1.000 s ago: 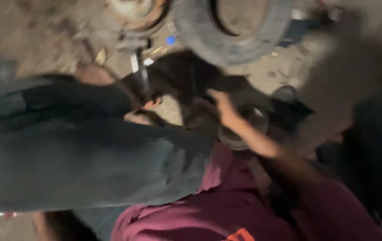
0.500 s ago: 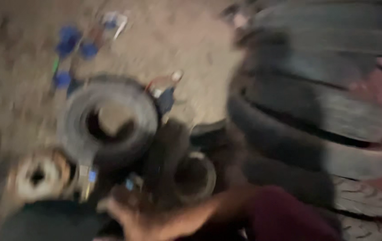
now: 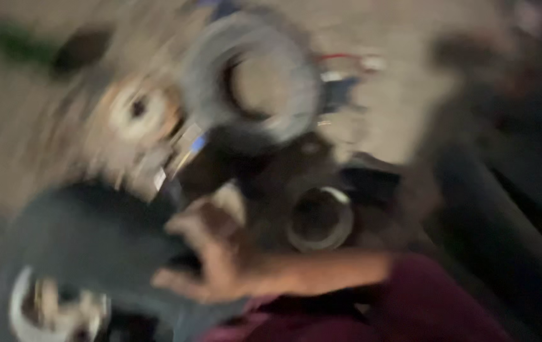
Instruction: The person sits on the ground with a small wheel on their lap, presses the valve to deflate the tire, then uses a metal rod to pry and work the tire bead away from the rim, turning the wheel as they go, and finally lifts the tire off the rim.
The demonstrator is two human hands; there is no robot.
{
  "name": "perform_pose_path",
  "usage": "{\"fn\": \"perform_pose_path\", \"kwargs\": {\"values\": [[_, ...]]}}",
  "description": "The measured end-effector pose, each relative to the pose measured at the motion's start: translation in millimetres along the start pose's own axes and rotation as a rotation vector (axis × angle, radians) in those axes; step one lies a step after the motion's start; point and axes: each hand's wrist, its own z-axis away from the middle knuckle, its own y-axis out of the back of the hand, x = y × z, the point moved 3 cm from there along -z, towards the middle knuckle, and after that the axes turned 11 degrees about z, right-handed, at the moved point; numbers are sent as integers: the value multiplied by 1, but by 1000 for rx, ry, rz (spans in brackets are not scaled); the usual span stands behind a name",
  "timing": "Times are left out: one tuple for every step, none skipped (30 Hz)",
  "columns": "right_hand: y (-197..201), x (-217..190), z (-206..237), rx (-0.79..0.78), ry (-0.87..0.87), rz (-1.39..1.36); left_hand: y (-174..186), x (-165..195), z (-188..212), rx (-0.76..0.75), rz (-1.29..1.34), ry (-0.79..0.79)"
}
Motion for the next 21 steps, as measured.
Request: {"fn": "perform_pose_path", "kwargs": {"values": [[-7,4,2,-44,25,21,-3,5,3,-6,20,12],[-9,7,1,-68,87,-3,-6,8,6,-2,37,35],[-12,6,2,-36,60,-72,-10,15,6,4,55,35],[-15,7,-1,-74,61,-55,-14,17,5,-15,90,66],[-19,4,-2,-128,42,-59,-20,18,6,-42,125,117],[-20,1,-6,-111,112,64,-26,12,3,-124,221,225],[-27,1,-9,-205,19,-128,-24,11,5,119,235,117],[-29,-1,-11,-166,124,49,-26,10,0,247,-105,56],[-33,-2,-15,-109,233,225,-30,2,0,235,-25,60],[-33,0,-13,-62,327,227,-38,0,-3,225,54,53],[-37,2,-14,-5,413,230,-35,-8,-3,243,-28,56],[-39,10,-11,62,496,232,-38,-9,-4,262,-114,50],[-40,16,-9,38,480,184,-39,-13,-4,279,-205,40],[-40,25,-6,13,458,143,-40,-14,-3,267,-165,36],[-39,30,-3,-19,432,107,-35,-16,-3,249,-122,32],[-38,39,-2,-64,324,73,-27,-16,-2,234,-82,27],[-37,42,-1,-64,277,60,-14,-18,-2,234,-41,30],[-34,43,0,-31,286,72,5,-20,-3,232,1,30],[-33,42,0,16,305,89,23,-25,-1,222,50,30],[-31,40,-1,49,331,105,42,-35,-1,148,99,-2],[-31,39,-4,77,336,116,63,-52,-3,74,156,-36]]}}
